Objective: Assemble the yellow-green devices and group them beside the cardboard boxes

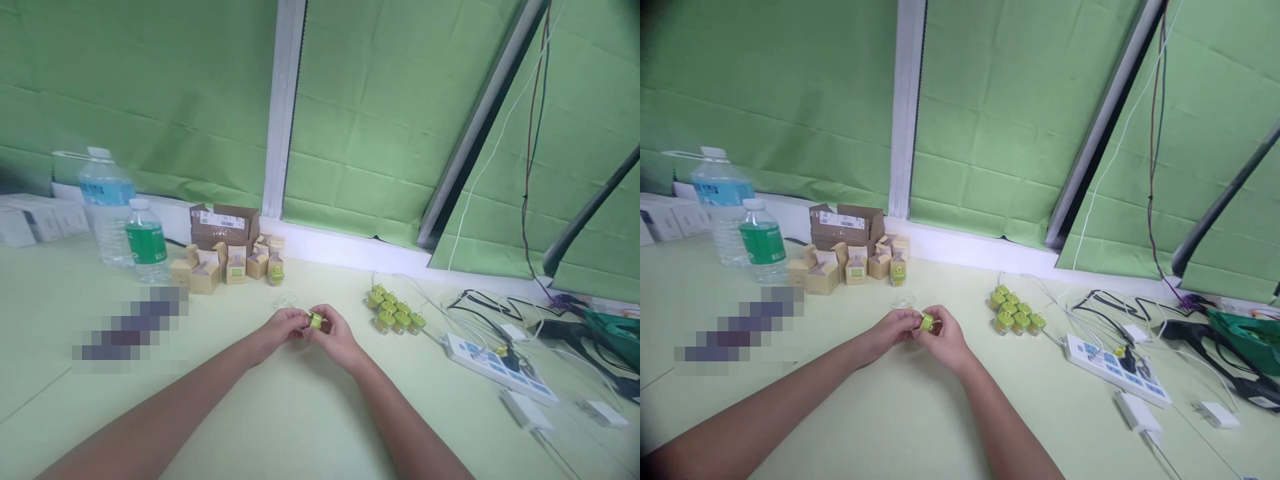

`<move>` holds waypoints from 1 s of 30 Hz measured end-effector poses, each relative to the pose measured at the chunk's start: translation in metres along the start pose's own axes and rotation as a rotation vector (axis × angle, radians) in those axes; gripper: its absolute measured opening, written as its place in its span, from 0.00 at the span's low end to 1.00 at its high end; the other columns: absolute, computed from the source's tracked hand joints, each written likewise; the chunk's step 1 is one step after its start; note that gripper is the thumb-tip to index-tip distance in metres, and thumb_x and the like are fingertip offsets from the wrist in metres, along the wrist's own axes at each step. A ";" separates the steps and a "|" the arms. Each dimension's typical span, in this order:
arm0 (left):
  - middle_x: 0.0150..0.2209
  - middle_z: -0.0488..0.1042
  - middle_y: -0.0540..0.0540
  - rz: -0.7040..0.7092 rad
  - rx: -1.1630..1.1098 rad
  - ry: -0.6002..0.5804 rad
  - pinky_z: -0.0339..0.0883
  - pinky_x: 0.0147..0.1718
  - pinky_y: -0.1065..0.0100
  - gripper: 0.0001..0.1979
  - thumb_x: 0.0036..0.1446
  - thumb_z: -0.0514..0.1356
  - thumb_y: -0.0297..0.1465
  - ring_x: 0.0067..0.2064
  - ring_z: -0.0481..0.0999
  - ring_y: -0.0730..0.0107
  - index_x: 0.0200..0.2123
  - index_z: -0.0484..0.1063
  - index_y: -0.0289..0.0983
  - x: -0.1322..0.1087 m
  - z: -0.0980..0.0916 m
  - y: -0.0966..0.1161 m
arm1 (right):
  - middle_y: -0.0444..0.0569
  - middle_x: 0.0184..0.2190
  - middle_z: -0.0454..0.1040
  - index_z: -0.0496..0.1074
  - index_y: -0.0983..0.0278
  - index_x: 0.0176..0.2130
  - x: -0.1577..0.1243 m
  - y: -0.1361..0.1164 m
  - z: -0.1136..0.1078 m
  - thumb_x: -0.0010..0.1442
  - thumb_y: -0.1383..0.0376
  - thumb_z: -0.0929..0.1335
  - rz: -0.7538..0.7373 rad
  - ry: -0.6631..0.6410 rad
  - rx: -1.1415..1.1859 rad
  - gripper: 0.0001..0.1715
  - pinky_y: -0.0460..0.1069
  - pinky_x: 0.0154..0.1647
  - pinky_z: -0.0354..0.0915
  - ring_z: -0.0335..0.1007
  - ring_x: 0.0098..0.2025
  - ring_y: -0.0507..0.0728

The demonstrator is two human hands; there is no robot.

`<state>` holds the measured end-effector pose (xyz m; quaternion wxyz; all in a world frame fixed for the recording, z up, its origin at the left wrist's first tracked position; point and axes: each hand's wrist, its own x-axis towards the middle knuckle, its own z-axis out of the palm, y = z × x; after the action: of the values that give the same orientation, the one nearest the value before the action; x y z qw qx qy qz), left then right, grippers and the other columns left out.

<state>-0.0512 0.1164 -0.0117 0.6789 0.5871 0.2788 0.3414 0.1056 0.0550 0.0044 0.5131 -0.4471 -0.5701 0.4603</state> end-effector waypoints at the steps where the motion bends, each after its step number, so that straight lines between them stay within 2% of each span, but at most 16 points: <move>1: 0.25 0.71 0.51 -0.002 -0.003 -0.010 0.62 0.36 0.68 0.11 0.50 0.65 0.36 0.31 0.71 0.70 0.25 0.70 0.35 0.000 -0.001 -0.001 | 0.42 0.31 0.73 0.67 0.61 0.41 0.000 0.000 0.001 0.45 0.66 0.72 0.003 0.001 0.016 0.21 0.49 0.34 0.67 0.71 0.33 0.54; 7: 0.27 0.70 0.51 0.009 -0.035 0.032 0.61 0.34 0.68 0.10 0.52 0.64 0.36 0.30 0.68 0.72 0.28 0.72 0.35 -0.002 -0.007 0.001 | 0.38 0.24 0.67 0.65 0.61 0.35 0.006 0.006 -0.005 0.43 0.67 0.65 0.058 0.107 0.031 0.15 0.46 0.22 0.63 0.64 0.22 0.50; 11: 0.27 0.69 0.50 0.002 -0.013 0.057 0.61 0.33 0.67 0.11 0.52 0.65 0.36 0.30 0.68 0.71 0.29 0.72 0.34 -0.003 -0.010 0.005 | 0.42 0.29 0.70 0.68 0.62 0.35 0.008 0.006 -0.009 0.42 0.65 0.64 0.097 0.105 0.047 0.16 0.44 0.18 0.58 0.65 0.23 0.50; 13: 0.27 0.69 0.50 0.000 -0.019 0.059 0.61 0.33 0.67 0.11 0.53 0.65 0.37 0.30 0.68 0.71 0.29 0.72 0.34 -0.004 -0.010 0.006 | 0.44 0.32 0.72 0.70 0.63 0.35 0.007 0.003 -0.008 0.42 0.65 0.65 0.134 0.085 0.056 0.16 0.44 0.18 0.58 0.66 0.23 0.50; 17: 0.28 0.69 0.50 -0.007 -0.030 0.053 0.61 0.33 0.67 0.11 0.53 0.65 0.37 0.31 0.68 0.71 0.30 0.73 0.34 -0.005 -0.007 0.008 | 0.45 0.32 0.73 0.70 0.63 0.36 0.005 -0.002 -0.005 0.47 0.60 0.69 0.128 0.062 0.159 0.15 0.45 0.20 0.59 0.68 0.25 0.51; 20: 0.28 0.68 0.49 -0.016 -0.038 0.059 0.62 0.33 0.68 0.11 0.52 0.66 0.36 0.32 0.68 0.71 0.30 0.73 0.34 -0.006 -0.005 0.009 | 0.46 0.32 0.73 0.71 0.64 0.33 0.004 -0.002 -0.003 0.48 0.56 0.71 0.113 0.060 0.198 0.16 0.46 0.22 0.60 0.69 0.25 0.51; 24: 0.30 0.70 0.49 -0.012 -0.084 0.116 0.63 0.33 0.68 0.07 0.48 0.65 0.30 0.34 0.71 0.69 0.33 0.74 0.36 -0.004 -0.005 0.009 | 0.47 0.31 0.73 0.73 0.66 0.33 0.007 0.001 -0.004 0.47 0.56 0.72 0.135 0.135 0.145 0.17 0.45 0.20 0.58 0.69 0.24 0.51; 27: 0.30 0.72 0.47 0.021 -0.082 0.163 0.63 0.32 0.68 0.04 0.41 0.60 0.24 0.33 0.71 0.68 0.24 0.73 0.35 -0.001 -0.009 0.006 | 0.46 0.29 0.72 0.73 0.66 0.33 0.010 0.003 -0.006 0.47 0.56 0.72 0.142 0.211 0.126 0.17 0.45 0.19 0.57 0.69 0.24 0.51; 30: 0.27 0.72 0.45 0.070 -0.119 0.204 0.64 0.32 0.68 0.03 0.34 0.55 0.23 0.31 0.72 0.68 0.15 0.65 0.35 0.000 -0.011 0.004 | 0.45 0.28 0.71 0.72 0.65 0.33 0.011 0.004 -0.008 0.46 0.56 0.72 0.137 0.241 0.122 0.17 0.45 0.18 0.56 0.69 0.23 0.52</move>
<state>-0.0604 0.1238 -0.0094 0.6685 0.5171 0.3052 0.4389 0.1129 0.0673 0.0025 0.5714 -0.5049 -0.4435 0.4711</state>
